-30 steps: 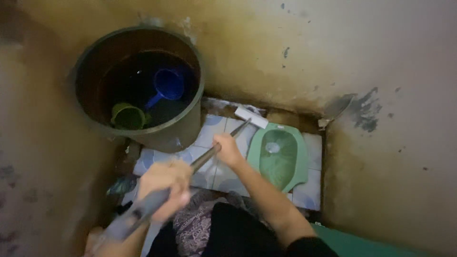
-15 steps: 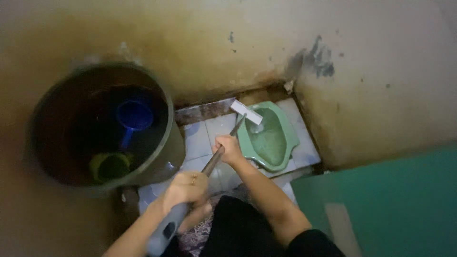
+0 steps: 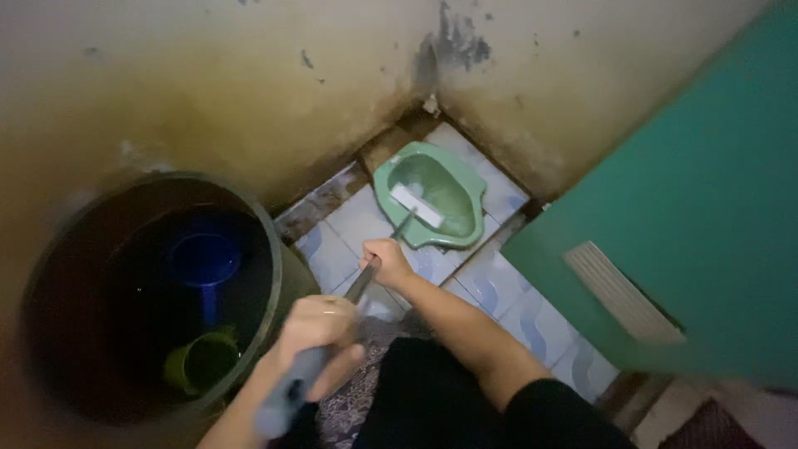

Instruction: Cleaning the tiled floor of a small bathroom using a long-handled squeegee.

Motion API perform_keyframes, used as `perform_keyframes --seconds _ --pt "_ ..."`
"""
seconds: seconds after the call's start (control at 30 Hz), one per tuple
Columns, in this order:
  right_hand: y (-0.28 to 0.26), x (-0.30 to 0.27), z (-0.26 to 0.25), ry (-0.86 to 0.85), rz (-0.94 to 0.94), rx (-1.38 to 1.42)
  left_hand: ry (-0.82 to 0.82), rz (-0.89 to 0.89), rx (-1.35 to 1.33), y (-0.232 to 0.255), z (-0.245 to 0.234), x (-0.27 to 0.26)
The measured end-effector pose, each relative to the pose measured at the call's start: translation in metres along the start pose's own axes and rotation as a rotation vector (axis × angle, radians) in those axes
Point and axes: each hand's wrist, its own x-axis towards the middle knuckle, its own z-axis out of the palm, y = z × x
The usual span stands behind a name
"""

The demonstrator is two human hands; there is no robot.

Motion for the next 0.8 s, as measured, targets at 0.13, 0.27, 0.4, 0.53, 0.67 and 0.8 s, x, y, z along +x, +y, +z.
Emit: perform_keyframes --seconds 0.13,0.27,0.4,0.53,0.67,0.8 --pt "-0.016 -0.011 -0.010 -0.023 -0.005 -0.063 -0.082 0.030 0.029 0.018 -0.011 0.002" --pt "-0.039 -0.027 -0.035 -0.145 0.097 -0.100 0.001 0.080 -0.167 0.027 -0.023 0.004" --pt "0.019 -0.035 -0.055 0.023 0.098 -0.228 0.060 0.054 -0.183 -0.019 0.004 0.004" --pt "0.071 -0.019 -0.078 0.016 -0.068 -0.301 0.007 0.128 -0.153 -0.065 0.039 0.003" --pt "0.074 -0.027 -0.085 -0.057 0.149 -0.310 -0.065 0.107 -0.132 -0.061 0.032 0.009" --pt "0.021 -0.043 -0.094 0.075 0.000 -0.214 -0.106 0.083 -0.229 0.000 0.017 0.055"
